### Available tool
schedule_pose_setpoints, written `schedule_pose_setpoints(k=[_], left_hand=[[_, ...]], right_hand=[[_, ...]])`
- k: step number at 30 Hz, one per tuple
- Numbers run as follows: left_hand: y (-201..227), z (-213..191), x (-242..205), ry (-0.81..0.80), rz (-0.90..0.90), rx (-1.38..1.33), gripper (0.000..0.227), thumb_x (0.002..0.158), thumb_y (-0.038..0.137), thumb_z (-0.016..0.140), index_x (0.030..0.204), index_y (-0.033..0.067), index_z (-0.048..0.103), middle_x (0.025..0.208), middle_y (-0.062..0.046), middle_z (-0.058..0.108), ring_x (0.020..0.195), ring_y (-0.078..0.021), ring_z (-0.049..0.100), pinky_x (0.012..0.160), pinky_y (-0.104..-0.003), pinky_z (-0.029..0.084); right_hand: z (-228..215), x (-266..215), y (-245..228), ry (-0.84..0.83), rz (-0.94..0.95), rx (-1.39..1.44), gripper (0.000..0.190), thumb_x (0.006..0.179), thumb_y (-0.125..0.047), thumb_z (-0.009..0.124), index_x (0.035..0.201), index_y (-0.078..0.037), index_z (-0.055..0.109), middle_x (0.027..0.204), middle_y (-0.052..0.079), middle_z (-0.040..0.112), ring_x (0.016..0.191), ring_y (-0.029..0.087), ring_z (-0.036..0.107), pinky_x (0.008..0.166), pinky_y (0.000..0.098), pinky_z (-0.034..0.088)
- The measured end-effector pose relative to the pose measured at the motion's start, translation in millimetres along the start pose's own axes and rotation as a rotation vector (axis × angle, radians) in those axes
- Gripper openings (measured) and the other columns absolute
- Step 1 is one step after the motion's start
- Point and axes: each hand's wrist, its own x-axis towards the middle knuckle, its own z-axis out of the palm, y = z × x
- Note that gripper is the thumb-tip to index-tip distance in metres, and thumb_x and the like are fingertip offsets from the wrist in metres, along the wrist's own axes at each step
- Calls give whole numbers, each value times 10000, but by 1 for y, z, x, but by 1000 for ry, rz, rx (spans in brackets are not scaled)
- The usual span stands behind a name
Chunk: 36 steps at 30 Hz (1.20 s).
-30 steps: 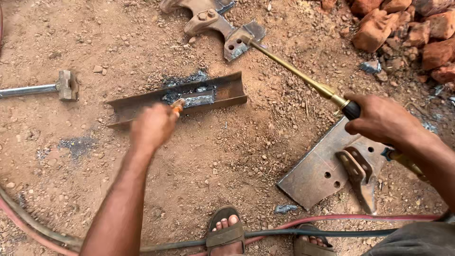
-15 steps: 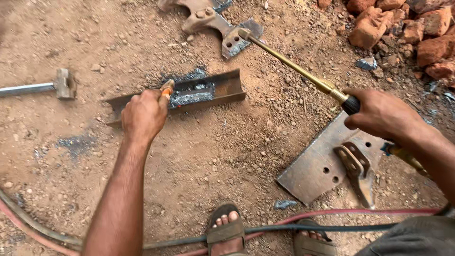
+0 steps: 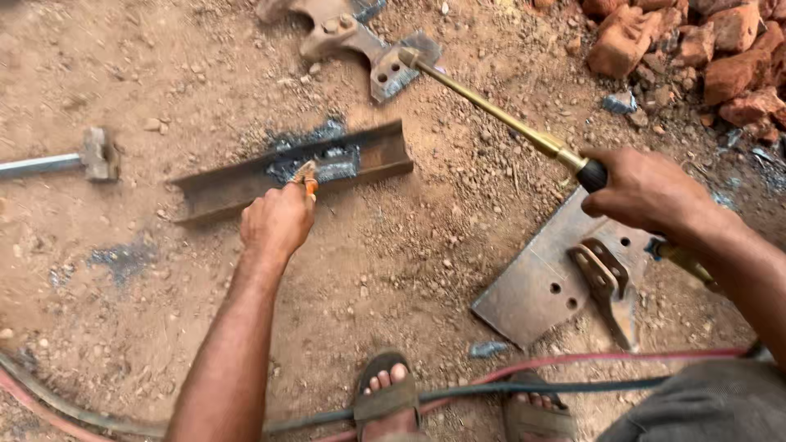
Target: The person uses a cutting torch to heat a metal plate and then uses pliers to pull and remove a segment of the metal.
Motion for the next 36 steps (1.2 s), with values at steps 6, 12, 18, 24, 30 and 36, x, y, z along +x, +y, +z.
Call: schedule_pose_setpoints(k=[6,12,18,24,30,36], left_hand=[[-9,-29,6,-247,-271,-298,430,1095,467,435,1202,162,719,804,-177,770,657,-335,748,615,-512,623],[-13,-20,23,-349,-283,-64,620,1138,525,416,940,51,763,661,-72,639,456,-145,468,353,-361,438],[-8,-1,-6,-345,-183,-209,417,1065,395,451,994,98,735,599,-56,655,392,-130,492,367,-366,425],[-34,5,8,-149,-237,-310,415,1128,374,429,1092,96,734,659,-95,675,464,-192,536,358,-397,462],[-24,0,23,-377,-333,-133,530,1121,484,423,988,79,739,788,-116,761,565,-220,711,319,-326,390],[-8,0,-7,-137,-111,-194,445,1015,514,486,1024,188,789,612,-74,617,436,-154,444,317,-321,330]], right_hand=[[1,1,1,38,-41,-48,720,832,-156,721,1516,-201,503,732,82,641,643,217,633,604,423,540],[4,8,-2,-4,-16,-5,563,867,-169,700,1416,-153,578,748,79,613,638,237,594,591,421,557],[3,5,-7,-20,-42,-12,490,874,-191,705,1355,-119,636,750,78,622,635,233,604,592,416,543],[3,0,-9,-27,-46,-19,589,879,-174,681,1457,-142,572,762,106,619,637,247,594,578,422,524],[5,5,-17,-37,-58,-8,645,904,-188,648,1531,-178,497,778,104,577,645,258,589,568,428,512],[9,3,-33,-61,-145,-107,662,840,-133,648,1488,-208,536,726,113,638,644,248,637,600,436,535]])
